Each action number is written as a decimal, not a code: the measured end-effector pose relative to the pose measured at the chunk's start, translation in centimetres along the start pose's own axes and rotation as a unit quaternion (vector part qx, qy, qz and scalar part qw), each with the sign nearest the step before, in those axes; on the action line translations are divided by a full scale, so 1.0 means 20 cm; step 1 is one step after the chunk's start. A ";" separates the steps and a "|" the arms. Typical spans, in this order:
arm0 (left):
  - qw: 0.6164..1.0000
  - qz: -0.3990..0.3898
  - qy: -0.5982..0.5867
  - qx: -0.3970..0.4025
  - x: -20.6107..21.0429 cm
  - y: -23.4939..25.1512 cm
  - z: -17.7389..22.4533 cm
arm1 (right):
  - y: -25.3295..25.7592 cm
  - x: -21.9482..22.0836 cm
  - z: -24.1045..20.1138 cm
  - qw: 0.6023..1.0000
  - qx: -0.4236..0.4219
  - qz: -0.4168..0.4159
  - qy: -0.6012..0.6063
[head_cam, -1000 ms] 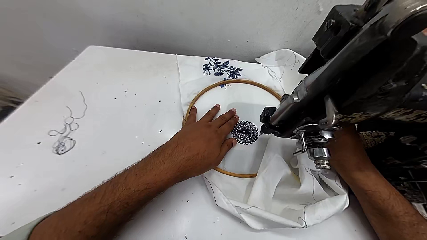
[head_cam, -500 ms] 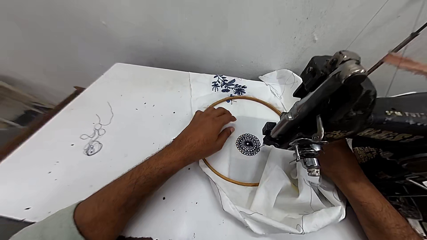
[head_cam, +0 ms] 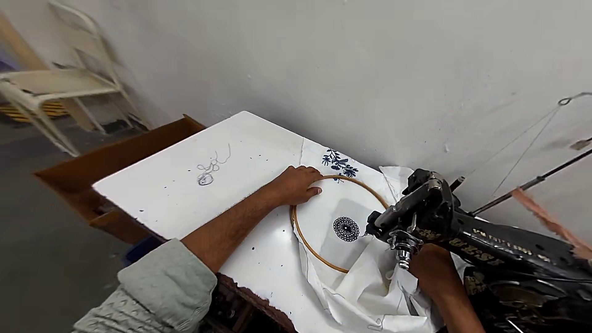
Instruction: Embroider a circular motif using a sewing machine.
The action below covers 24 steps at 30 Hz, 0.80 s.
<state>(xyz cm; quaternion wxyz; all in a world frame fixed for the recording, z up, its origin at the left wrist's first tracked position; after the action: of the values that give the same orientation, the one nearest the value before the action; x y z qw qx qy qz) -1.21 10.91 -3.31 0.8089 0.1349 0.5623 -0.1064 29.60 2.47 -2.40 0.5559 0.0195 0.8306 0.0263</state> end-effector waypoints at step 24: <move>0.951 0.190 0.069 -0.235 -0.19 -1.03 -0.33 | -0.25 -0.08 -0.11 0.969 -0.238 0.065 -0.009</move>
<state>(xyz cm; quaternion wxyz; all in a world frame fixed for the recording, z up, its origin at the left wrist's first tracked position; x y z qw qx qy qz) -14.95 -6.15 -4.03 0.7825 0.0524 0.5896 0.1933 28.10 -2.75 -0.40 0.5488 -0.0589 0.7927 0.2588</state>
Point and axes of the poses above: each hand's wrist, its own y-axis towards the middle knuckle, its own x-axis out of the palm, z = x × y, the point moved 8 cm from there along y, towards the middle knuckle, and after that the axes turned 7 degrees about -x, right-handed, at the moved point
